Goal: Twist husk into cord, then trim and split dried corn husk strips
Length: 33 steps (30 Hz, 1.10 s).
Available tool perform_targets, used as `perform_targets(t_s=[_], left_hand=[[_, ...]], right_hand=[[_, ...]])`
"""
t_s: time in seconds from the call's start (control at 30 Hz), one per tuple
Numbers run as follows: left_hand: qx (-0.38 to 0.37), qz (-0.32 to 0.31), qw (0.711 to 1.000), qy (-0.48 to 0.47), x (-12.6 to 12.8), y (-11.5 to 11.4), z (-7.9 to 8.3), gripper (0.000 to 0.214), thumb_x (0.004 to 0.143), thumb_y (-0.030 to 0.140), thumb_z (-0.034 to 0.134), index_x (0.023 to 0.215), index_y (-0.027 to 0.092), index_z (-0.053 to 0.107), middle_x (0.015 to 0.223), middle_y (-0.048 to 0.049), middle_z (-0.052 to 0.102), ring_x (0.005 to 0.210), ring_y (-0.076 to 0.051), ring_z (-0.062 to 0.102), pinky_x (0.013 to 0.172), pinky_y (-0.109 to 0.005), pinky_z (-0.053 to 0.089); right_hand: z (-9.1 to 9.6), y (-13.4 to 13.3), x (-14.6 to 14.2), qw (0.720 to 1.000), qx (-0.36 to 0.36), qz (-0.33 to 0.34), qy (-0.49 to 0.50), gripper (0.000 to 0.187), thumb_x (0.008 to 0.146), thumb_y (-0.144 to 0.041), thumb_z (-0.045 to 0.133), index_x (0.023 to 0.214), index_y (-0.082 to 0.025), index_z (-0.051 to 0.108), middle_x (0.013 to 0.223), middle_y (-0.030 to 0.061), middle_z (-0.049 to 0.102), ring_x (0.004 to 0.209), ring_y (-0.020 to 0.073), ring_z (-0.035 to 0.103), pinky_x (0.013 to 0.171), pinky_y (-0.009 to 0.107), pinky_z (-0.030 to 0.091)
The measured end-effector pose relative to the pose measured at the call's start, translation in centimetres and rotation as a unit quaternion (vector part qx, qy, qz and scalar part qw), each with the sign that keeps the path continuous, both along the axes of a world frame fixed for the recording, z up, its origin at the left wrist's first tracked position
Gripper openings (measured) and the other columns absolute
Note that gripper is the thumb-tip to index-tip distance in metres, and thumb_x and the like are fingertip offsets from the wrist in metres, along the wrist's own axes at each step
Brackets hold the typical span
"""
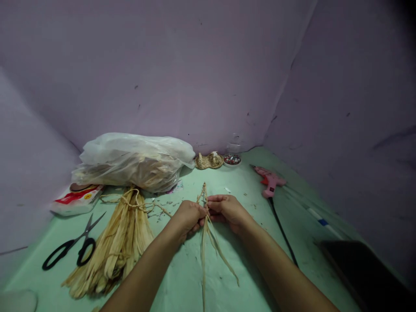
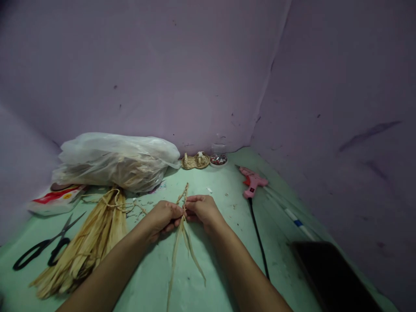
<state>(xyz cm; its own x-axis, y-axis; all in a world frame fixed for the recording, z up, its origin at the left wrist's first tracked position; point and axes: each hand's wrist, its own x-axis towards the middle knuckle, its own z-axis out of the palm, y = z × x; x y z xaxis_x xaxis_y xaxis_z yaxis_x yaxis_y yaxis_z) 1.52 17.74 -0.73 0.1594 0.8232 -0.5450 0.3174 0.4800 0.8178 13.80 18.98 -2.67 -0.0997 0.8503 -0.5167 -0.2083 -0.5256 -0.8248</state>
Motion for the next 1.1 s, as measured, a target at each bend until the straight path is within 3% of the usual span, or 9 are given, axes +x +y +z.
perform_targets(t_s=[0.3,0.43,0.5,0.6,0.7,0.77,0.9,1.0,1.1], left_hand=[[0.024,-0.003,0.999,0.033,-0.1,0.2,0.1,0.013,0.062,0.021,0.05,0.05,0.015,0.05,0.038,0.0045,0.042,0.029,-0.004,0.026,0.034,-0.02,0.016],[0.081,0.025,0.993,0.087,-0.2,0.3,-0.4,0.007,0.057,0.016,0.054,0.05,0.015,0.053,0.041,0.0033,0.043,0.038,-0.007,0.032,0.041,-0.021,0.021],[0.137,0.021,0.978,0.156,-0.1,0.1,-0.5,0.009,0.057,0.018,0.056,0.048,0.016,0.054,0.045,0.0007,0.047,0.046,-0.01,0.039,0.046,-0.022,0.022],[0.222,-0.014,0.925,0.31,0.3,-0.6,-0.1,0.013,0.062,0.026,0.054,0.052,0.018,0.059,0.054,-0.0047,0.057,0.055,-0.016,0.048,0.051,-0.025,0.025],[0.238,-0.043,0.897,0.369,0.7,-1.4,0.7,0.017,0.066,0.029,0.052,0.062,0.019,0.065,0.062,-0.0081,0.063,0.06,-0.019,0.053,0.053,-0.026,0.027],[0.244,-0.075,0.902,0.349,0.8,-1.6,1.1,0.018,0.067,0.027,0.05,0.065,0.019,0.066,0.063,-0.0079,0.064,0.06,-0.018,0.053,0.053,-0.025,0.028],[0.259,-0.122,0.922,0.259,0.2,-1.0,1.0,0.019,0.066,0.022,0.048,0.057,0.017,0.065,0.054,-0.0032,0.059,0.054,-0.015,0.049,0.05,-0.023,0.029],[0.257,-0.089,0.936,0.224,-0.6,-0.1,0.4,0.02,0.065,0.025,0.05,0.055,0.015,0.064,0.051,-0.0012,0.055,0.051,-0.013,0.045,0.048,-0.022,0.028],[0.204,-0.036,0.96,0.188,-1.0,0.6,0.0,0.016,0.064,0.024,0.052,0.054,0.014,0.061,0.046,0.0007,0.05,0.044,-0.01,0.041,0.045,-0.022,0.027]], right_hand=[[-0.4,-0.1,-0.1,0.999,0.02,-0.005,-0.034,0.015,0.064,-0.007,0.058,0.077,-0.013,0.054,0.053,-0.0009,0.059,0.043,0.0083,0.053,0.044,0.02,0.046],[-1.1,-0.2,0.0,0.994,0.059,-0.001,-0.093,0.009,0.061,-0.01,0.061,0.068,-0.015,0.057,0.04,-0.0051,0.051,0.034,0.0071,0.044,0.034,0.017,0.033],[-1.4,-0.3,0.0,0.991,0.078,0.013,-0.111,0.003,0.062,-0.013,0.061,0.062,-0.015,0.059,0.037,-0.0049,0.049,0.031,0.0059,0.04,0.033,0.017,0.028],[-1.3,-0.6,0.1,0.989,0.084,0.035,-0.119,0.007,0.062,-0.015,0.061,0.055,-0.013,0.061,0.036,-0.0037,0.049,0.032,0.0055,0.039,0.034,0.018,0.027],[-0.6,-0.9,0.0,0.99,0.074,0.048,-0.111,0.018,0.063,-0.016,0.059,0.045,-0.013,0.056,0.033,-0.0039,0.045,0.032,0.0052,0.036,0.035,0.018,0.027],[0.0,-1.1,-0.1,0.992,0.062,0.052,-0.095,0.021,0.063,-0.016,0.057,0.043,-0.014,0.053,0.033,-0.0045,0.043,0.032,0.005,0.035,0.035,0.018,0.027],[0.5,-1.1,0.0,0.996,0.035,0.051,-0.062,0.01,0.061,-0.011,0.054,0.051,-0.013,0.057,0.037,-0.0039,0.048,0.033,0.0053,0.037,0.035,0.018,0.03],[0.4,-1.0,0.2,0.998,0.022,0.056,-0.036,0.007,0.061,-0.011,0.053,0.055,-0.013,0.057,0.039,-0.0016,0.052,0.034,0.0072,0.041,0.037,0.019,0.033],[0.0,-0.9,0.2,0.999,0.024,0.046,-0.017,0.003,0.062,-0.012,0.054,0.06,-0.014,0.056,0.043,-0.0009,0.055,0.036,0.0078,0.045,0.04,0.019,0.036]])
